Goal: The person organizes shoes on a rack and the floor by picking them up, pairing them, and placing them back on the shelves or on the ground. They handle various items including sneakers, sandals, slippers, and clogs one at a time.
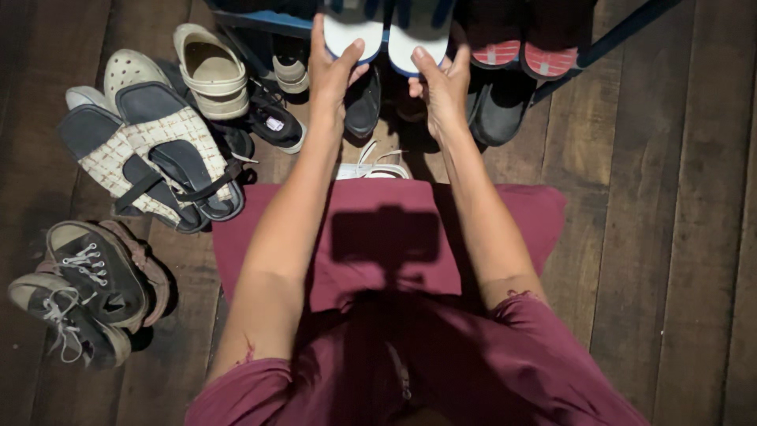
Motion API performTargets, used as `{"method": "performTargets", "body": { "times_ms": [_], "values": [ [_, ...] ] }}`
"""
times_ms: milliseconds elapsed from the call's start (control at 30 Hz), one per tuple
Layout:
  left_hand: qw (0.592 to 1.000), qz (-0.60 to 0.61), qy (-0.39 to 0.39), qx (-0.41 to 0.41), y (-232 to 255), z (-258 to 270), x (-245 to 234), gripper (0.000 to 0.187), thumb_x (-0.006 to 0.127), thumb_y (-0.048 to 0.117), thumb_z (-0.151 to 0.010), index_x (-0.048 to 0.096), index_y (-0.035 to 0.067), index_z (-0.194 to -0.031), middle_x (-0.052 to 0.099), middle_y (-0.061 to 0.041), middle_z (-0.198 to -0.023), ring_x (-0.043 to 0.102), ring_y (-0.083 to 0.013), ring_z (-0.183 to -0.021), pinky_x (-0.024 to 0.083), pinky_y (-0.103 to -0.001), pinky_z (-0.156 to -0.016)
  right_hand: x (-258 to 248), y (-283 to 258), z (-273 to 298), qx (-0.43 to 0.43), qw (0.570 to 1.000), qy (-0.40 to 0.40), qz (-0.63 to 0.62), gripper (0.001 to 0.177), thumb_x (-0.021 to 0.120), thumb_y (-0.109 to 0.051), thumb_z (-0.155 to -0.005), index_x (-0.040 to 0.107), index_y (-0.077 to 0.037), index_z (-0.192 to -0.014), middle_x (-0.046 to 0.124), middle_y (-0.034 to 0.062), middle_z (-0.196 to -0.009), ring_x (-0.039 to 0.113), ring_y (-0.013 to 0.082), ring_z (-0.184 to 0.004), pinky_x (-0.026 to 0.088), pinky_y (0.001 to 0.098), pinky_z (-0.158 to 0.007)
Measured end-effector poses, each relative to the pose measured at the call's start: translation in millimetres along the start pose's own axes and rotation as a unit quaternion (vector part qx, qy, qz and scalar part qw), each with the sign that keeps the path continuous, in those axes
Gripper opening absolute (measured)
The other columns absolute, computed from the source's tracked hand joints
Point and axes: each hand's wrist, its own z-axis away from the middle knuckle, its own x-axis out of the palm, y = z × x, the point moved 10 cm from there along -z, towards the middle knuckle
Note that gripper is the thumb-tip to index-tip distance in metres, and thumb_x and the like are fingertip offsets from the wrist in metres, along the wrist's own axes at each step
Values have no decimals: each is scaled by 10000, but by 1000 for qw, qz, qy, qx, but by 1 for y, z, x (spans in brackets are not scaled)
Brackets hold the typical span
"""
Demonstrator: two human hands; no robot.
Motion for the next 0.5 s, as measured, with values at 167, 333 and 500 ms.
{"method": "performTargets", "body": {
  "times_ms": [167, 333, 500],
  "values": [
    [998, -34, -13, -46, -7, -11, 2, 983, 831, 174, -864, 188, 166, -1607, 656, -128, -1331, 736, -211, -1066, 655, -327, -806, 9, 1, 5, 2, 998, -43, -37, 858, 757, -53, -906, 163, -129, -1521, 693, 128, -1081, 696, 144, -778, 602, 260, -610],
    [997, -26, -46, -51, -16, -21, -3, 968, 856, 122, -839, 242, 136, -1588, 726, -107, -1178, 746, -185, -917, 640, -292, -721, 2, 15, -2, 1, 998, -47, -50, 852, 764, 1, -925, 180, -92, -1540, 694, 167, -1123, 701, 179, -839, 617, 290, -659],
    [998, -15, -55, -36, -27, -28, -1, 910, 839, 119, -866, 282, 112, -1585, 757, -83, -1039, 753, -152, -763, 619, -244, -614, -4, 20, -3, -1, 998, -33, -47, 852, 742, -15, -942, 138, -99, -1537, 676, 121, -1099, 690, 185, -788, 610, 290, -638]
  ]
}}
